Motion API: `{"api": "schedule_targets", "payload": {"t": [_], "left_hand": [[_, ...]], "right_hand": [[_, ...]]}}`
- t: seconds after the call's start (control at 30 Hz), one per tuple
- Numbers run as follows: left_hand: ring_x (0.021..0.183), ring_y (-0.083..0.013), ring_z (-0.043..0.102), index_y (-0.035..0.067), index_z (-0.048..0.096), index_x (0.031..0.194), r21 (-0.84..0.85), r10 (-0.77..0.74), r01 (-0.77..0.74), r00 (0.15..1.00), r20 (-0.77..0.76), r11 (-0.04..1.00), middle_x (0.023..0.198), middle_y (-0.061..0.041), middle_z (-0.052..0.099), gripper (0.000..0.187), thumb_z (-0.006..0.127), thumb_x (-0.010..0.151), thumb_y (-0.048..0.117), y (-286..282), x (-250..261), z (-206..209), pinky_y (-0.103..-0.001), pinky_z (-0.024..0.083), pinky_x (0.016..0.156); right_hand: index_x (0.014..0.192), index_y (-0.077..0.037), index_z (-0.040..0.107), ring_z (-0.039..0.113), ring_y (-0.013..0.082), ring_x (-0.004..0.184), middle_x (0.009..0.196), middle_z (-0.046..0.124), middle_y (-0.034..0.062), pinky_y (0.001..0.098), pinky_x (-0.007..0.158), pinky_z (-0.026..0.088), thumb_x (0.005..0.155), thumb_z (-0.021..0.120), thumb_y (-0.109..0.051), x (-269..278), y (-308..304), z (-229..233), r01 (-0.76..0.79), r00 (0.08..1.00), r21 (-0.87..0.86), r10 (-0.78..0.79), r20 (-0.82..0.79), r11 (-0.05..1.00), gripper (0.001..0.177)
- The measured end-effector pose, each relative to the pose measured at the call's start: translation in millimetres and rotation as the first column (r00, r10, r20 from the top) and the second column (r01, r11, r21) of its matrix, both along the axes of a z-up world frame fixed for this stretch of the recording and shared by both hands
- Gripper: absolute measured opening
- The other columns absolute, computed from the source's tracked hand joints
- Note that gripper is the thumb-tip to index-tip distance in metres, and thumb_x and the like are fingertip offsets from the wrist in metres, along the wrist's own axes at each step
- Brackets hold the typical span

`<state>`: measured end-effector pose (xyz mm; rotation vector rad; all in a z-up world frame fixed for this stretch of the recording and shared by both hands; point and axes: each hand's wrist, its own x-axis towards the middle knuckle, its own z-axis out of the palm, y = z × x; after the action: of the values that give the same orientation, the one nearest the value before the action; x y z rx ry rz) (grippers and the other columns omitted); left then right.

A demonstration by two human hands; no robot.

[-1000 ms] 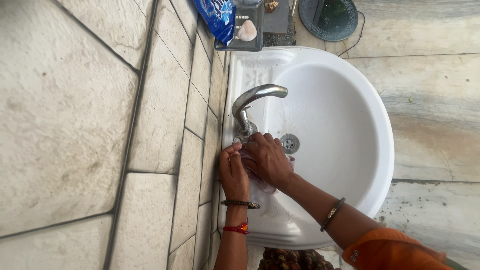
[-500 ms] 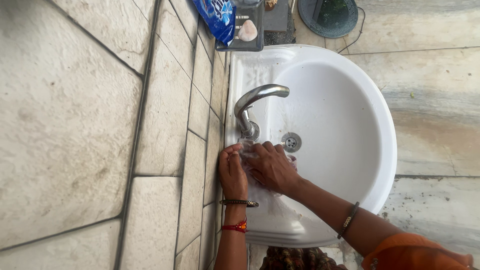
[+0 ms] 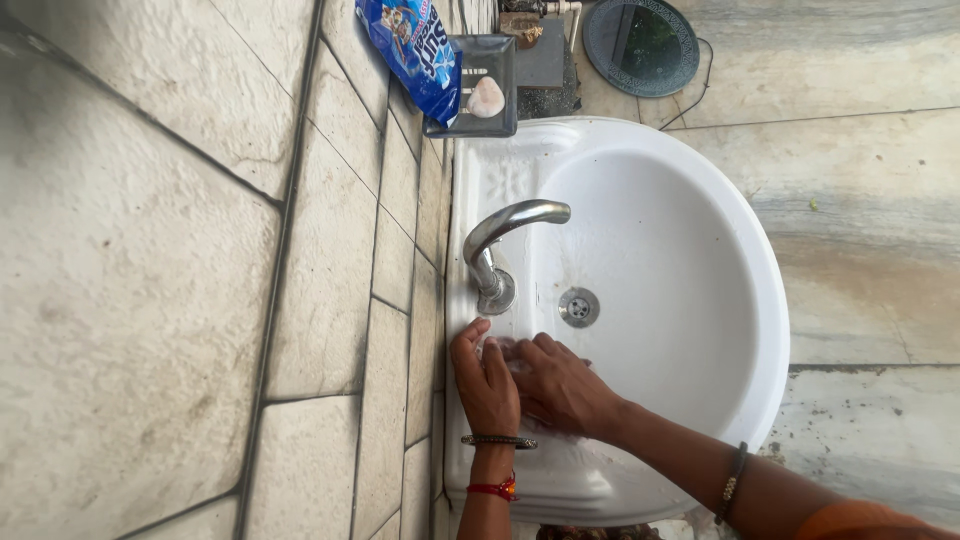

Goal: The person wipes the porcelain surface of a white sink and a metal faucet using a damp cloth, scrubbing various parts of the basin and fixture.

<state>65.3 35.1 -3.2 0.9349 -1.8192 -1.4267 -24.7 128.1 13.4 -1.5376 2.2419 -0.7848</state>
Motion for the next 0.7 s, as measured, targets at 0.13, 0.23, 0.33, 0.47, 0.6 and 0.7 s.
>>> {"api": "schedule_targets", "payload": {"t": [0.13, 0.23, 0.33, 0.47, 0.6, 0.7], "left_hand": [[0.116, -0.0295, 0.068, 0.003, 0.059, 0.122, -0.112, -0.021, 0.038, 0.989, 0.149, 0.993, 0.127, -0.015, 0.066, 0.025, 0.048, 0.102, 0.012, -3, -7, -9, -0.041, 0.055, 0.098], [0.118, -0.0359, 0.063, 0.001, 0.056, 0.128, -0.332, 0.082, -0.025, 0.984, 0.159, 0.943, 0.129, -0.018, 0.062, 0.033, 0.05, 0.096, 0.004, 3, -24, -13, -0.046, 0.052, 0.097], [0.123, -0.0385, 0.061, 0.001, 0.056, 0.122, -0.507, 0.063, 0.025, 0.986, 0.156, 0.861, 0.137, -0.019, 0.058, 0.029, 0.049, 0.094, -0.001, 8, -26, -17, -0.047, 0.053, 0.094], [0.116, -0.036, 0.062, 0.002, 0.055, 0.101, -0.469, 0.019, 0.167, 0.93, 0.366, 0.867, 0.138, -0.017, 0.054, 0.018, 0.055, 0.084, -0.002, -3, -29, -14, -0.049, 0.054, 0.09], [0.114, -0.0373, 0.06, 0.005, 0.061, 0.108, -0.492, -0.163, 0.392, 0.881, 0.444, 0.778, 0.13, -0.014, 0.054, 0.022, 0.058, 0.086, 0.0, -23, -37, -15, -0.049, 0.055, 0.087], [0.112, -0.0359, 0.061, 0.005, 0.061, 0.107, -0.478, -0.176, 0.403, 0.875, 0.451, 0.78, 0.126, -0.012, 0.056, 0.022, 0.058, 0.086, 0.0, -26, -48, -18, -0.048, 0.055, 0.087]], "right_hand": [[0.119, -0.01, 0.071, 0.058, 0.0317, 0.115, 0.127, 0.057, 0.0145, 0.0463, 0.095, 0.053, 0.088, 0.073, -0.028, -25, -7, -16, 0.063, 0.996, -0.131, -0.054, 0.068, 0.989, 0.036], [0.124, -0.007, 0.065, 0.06, 0.033, 0.114, 0.127, 0.056, 0.016, 0.0469, 0.094, 0.054, 0.093, 0.068, -0.023, -57, -42, -32, 0.38, 0.917, -0.186, -0.342, 0.206, 0.906, 0.035], [0.128, -0.004, 0.054, 0.061, 0.0343, 0.112, 0.126, 0.053, 0.0177, 0.0483, 0.094, 0.054, 0.095, 0.065, -0.02, -56, -27, -60, 0.503, 0.848, -0.191, -0.44, 0.295, 0.843, 0.038], [0.139, -0.002, 0.046, 0.055, 0.0404, 0.121, 0.133, 0.047, 0.0223, 0.0532, 0.099, 0.05, 0.093, 0.062, -0.013, -40, 28, -84, 0.189, 0.963, -0.301, -0.117, 0.241, 0.935, 0.05], [0.133, -0.008, 0.049, 0.05, 0.0362, 0.123, 0.136, 0.046, 0.0178, 0.0518, 0.101, 0.046, 0.086, 0.074, -0.03, -109, 9, -93, 0.295, 0.952, 0.376, -0.302, -0.043, 0.878, 0.058], [0.133, -0.007, 0.053, 0.042, 0.0376, 0.132, 0.143, 0.043, 0.0189, 0.0546, 0.107, 0.037, 0.087, 0.074, -0.027, -124, -11, -95, 0.525, 0.851, 0.307, -0.476, -0.223, 0.794, 0.055]]}}
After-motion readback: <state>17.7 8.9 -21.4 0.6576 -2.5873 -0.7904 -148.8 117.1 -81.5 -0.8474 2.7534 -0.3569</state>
